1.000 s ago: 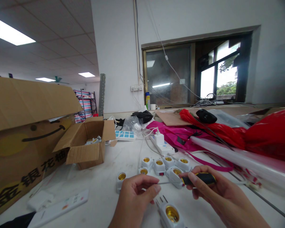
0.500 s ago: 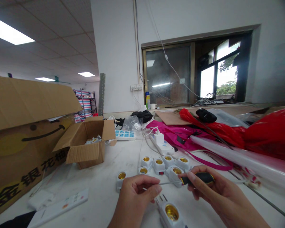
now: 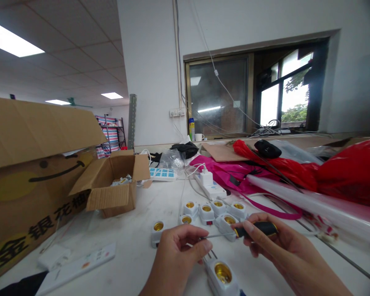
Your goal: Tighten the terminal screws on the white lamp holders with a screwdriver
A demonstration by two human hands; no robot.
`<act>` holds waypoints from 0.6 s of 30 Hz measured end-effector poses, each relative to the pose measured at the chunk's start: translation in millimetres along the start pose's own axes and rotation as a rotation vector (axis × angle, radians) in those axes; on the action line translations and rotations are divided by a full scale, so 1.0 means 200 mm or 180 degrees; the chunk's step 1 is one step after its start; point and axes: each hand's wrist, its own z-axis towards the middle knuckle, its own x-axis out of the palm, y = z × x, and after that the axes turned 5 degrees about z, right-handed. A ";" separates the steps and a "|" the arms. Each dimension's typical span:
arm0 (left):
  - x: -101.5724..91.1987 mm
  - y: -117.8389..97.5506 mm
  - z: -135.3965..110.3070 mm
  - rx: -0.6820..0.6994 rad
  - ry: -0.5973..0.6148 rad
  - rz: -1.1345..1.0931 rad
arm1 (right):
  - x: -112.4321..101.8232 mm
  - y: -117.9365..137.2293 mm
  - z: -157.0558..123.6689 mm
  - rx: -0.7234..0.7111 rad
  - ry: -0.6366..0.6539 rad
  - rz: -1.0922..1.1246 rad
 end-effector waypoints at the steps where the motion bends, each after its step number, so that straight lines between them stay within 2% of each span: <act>1: 0.00 0.00 0.00 -0.0023 0.0016 0.0025 | 0.00 0.00 0.00 -0.0015 0.0010 0.0005; 4: 0.00 -0.01 -0.01 -0.0055 0.0046 0.0101 | -0.01 -0.01 0.01 -0.0035 0.0018 0.0045; 7: -0.05 -0.02 -0.02 0.0046 0.0206 0.0186 | -0.05 -0.01 0.01 -0.0030 -0.0115 0.0162; 10: -0.14 0.01 -0.01 0.0354 0.0552 0.0907 | -0.12 -0.02 0.04 -0.0015 -0.0234 0.0208; 12: -0.20 0.08 0.02 0.0706 0.0843 0.1571 | -0.16 -0.04 0.06 -0.0029 -0.0275 0.0195; 14: -0.22 0.17 0.06 0.0916 0.1036 0.1789 | -0.19 -0.07 0.08 -0.0069 -0.0409 0.0170; 16: -0.20 0.26 0.11 0.1167 0.1192 0.1925 | -0.21 -0.11 0.09 -0.0115 -0.0584 0.0201; 18: -0.16 0.33 0.13 0.1585 0.1147 0.2188 | -0.22 -0.15 0.10 -0.0176 -0.0658 0.0294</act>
